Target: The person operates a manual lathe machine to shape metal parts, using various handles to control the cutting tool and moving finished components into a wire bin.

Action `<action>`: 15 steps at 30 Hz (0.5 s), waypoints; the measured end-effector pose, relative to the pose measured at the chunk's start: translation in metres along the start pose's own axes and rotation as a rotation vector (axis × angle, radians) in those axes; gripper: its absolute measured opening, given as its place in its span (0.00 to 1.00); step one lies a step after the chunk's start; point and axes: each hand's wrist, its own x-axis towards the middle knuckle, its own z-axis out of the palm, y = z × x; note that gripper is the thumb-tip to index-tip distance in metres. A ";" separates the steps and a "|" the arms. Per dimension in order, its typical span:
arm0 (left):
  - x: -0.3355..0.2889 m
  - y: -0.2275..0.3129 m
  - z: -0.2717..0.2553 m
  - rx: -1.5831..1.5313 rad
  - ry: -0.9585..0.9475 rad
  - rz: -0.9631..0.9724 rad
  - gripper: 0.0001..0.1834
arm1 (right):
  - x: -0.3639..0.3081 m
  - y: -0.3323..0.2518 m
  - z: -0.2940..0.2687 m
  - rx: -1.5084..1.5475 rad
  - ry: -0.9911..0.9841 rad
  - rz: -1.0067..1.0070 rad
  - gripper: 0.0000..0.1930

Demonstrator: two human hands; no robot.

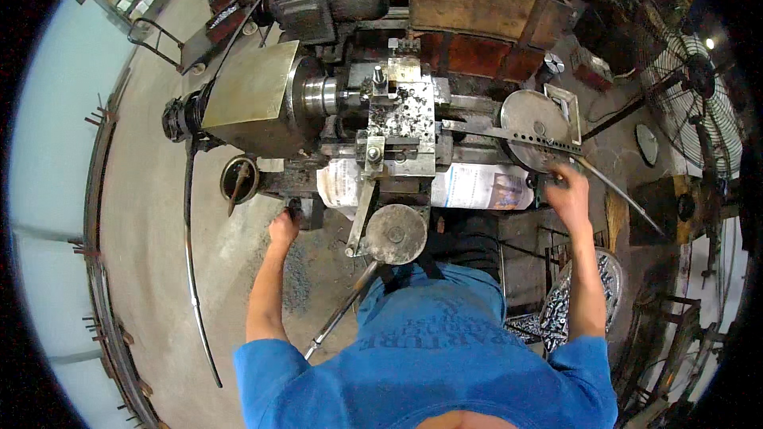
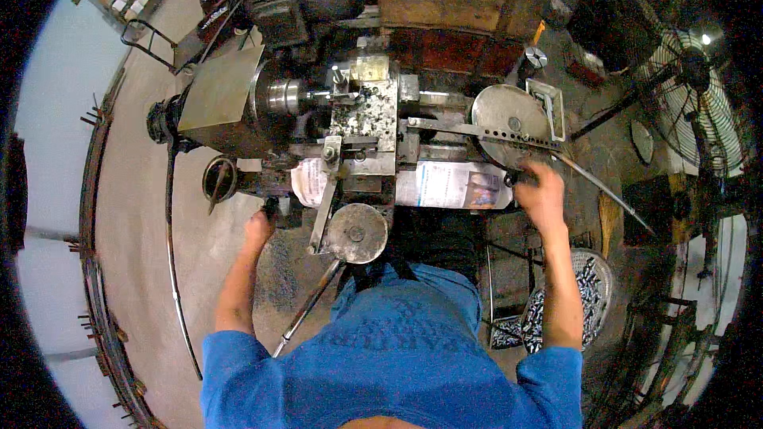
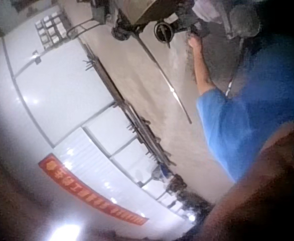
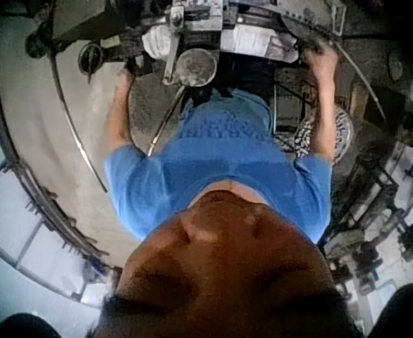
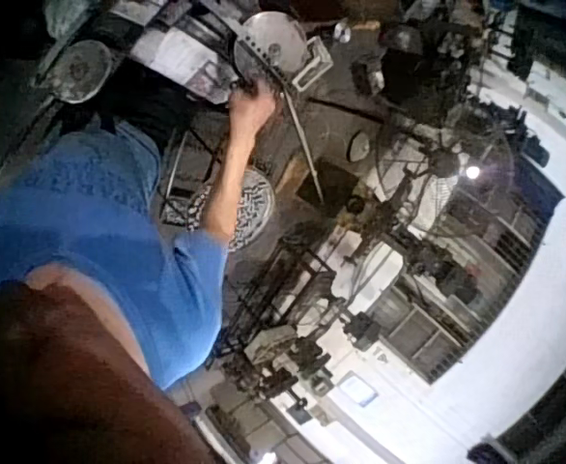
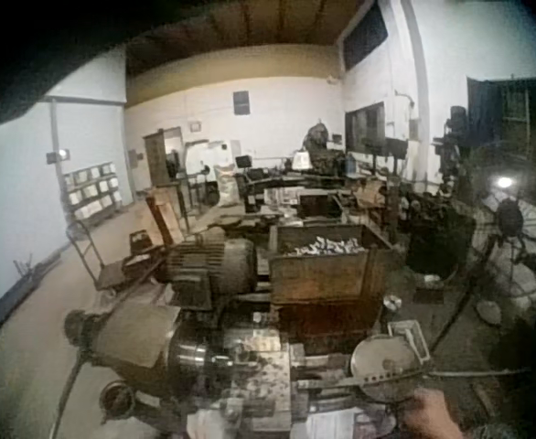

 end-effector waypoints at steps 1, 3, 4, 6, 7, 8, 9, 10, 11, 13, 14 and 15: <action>-0.003 -0.006 0.002 -0.006 0.032 0.011 0.24 | 0.023 -0.035 0.000 0.109 -0.022 -0.012 0.18; -0.008 -0.033 -0.004 -0.171 -0.057 0.019 0.23 | 0.062 -0.089 0.016 0.133 -0.047 -0.303 0.20; -0.014 -0.046 -0.008 -0.255 -0.098 0.015 0.23 | 0.079 -0.125 0.026 0.295 -0.118 -0.419 0.20; -0.005 -0.033 -0.084 -0.346 -0.196 -0.093 0.25 | 0.108 -0.171 0.055 0.206 -0.122 -0.664 0.20; -0.011 -0.027 -0.130 -0.446 -0.172 -0.118 0.22 | 0.121 -0.187 0.086 0.245 0.067 -0.865 0.18; -0.028 -0.009 -0.180 -0.403 0.028 -0.132 0.19 | 0.129 -0.215 0.096 0.059 -0.025 -0.877 0.13; -0.046 -0.052 -0.191 -0.398 0.172 -0.125 0.18 | 0.133 -0.241 0.120 -0.054 -0.057 -0.991 0.09; -0.061 -0.080 -0.208 -0.409 0.350 -0.115 0.16 | 0.135 -0.260 0.131 -0.253 -0.261 -0.974 0.13; -0.071 -0.078 -0.241 -0.301 0.335 -0.289 0.16 | 0.138 -0.269 0.140 -0.367 -0.364 -0.906 0.13; -0.102 -0.123 -0.252 -0.002 0.612 -0.331 0.19 | 0.140 -0.283 0.148 -0.487 -0.470 -0.854 0.14; -0.117 -0.150 -0.245 -0.071 0.459 -0.513 0.20 | 0.141 -0.285 0.151 -0.488 -0.460 -0.859 0.14; -0.127 -0.169 -0.226 -0.142 0.296 -0.690 0.22 | 0.142 -0.285 0.157 -0.491 -0.455 -0.862 0.13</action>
